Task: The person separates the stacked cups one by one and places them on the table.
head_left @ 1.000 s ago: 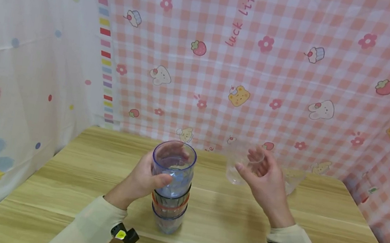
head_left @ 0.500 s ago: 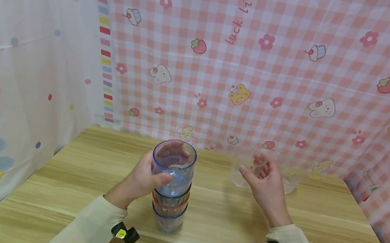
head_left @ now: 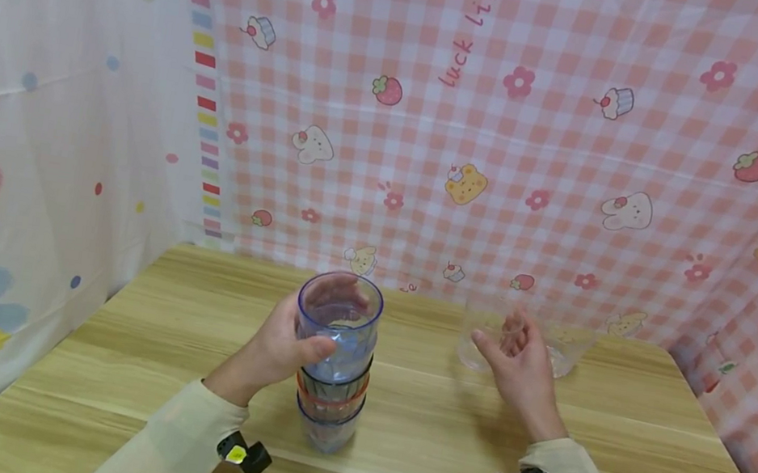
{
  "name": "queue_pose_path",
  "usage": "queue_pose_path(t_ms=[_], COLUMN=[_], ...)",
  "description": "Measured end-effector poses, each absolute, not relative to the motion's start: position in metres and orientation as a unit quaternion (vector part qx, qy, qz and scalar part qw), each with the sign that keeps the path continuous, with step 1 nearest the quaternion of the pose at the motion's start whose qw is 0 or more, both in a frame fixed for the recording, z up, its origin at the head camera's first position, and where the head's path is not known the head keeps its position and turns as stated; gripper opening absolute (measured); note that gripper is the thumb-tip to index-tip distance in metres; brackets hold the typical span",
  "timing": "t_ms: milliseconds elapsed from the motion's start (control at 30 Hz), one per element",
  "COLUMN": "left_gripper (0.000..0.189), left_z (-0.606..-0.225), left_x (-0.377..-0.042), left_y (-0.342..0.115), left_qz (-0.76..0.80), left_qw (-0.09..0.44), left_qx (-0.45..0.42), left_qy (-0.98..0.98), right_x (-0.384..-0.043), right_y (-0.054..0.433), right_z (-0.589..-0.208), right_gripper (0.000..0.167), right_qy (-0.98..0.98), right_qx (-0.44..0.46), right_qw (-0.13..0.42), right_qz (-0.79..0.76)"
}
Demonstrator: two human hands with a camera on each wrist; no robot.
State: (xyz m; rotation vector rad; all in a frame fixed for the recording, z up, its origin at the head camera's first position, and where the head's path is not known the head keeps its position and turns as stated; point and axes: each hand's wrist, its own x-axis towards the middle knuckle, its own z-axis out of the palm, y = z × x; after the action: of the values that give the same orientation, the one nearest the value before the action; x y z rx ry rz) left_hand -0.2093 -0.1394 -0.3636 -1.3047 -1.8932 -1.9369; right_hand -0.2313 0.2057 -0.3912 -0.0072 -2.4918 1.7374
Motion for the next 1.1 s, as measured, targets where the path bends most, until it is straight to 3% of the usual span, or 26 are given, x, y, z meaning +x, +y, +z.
queue_pose_path(t_ms=[700, 900, 1100], left_gripper=[0.078, 0.08, 0.085], left_z=[-0.365, -0.365, -0.365], left_x=[-0.211, -0.211, -0.21], left_y=[-0.139, -0.139, -0.139], left_qz=[-0.646, -0.645, -0.643], left_qw=[0.068, 0.072, 0.071], left_qx=[-0.438, -0.438, -0.433], left_qy=[-0.621, -0.622, -0.628], right_x=[-0.243, -0.25, -0.254], right_y=[0.218, 0.218, 0.22], right_z=[-0.42, -0.43, -0.433], right_gripper=[0.096, 0.065, 0.066], right_qy=[-0.843, -0.846, -0.847], right_qx=[-0.04, -0.03, -0.04], right_qw=[0.051, 0.097, 0.09], right_qz=[0.534, 0.523, 0.523])
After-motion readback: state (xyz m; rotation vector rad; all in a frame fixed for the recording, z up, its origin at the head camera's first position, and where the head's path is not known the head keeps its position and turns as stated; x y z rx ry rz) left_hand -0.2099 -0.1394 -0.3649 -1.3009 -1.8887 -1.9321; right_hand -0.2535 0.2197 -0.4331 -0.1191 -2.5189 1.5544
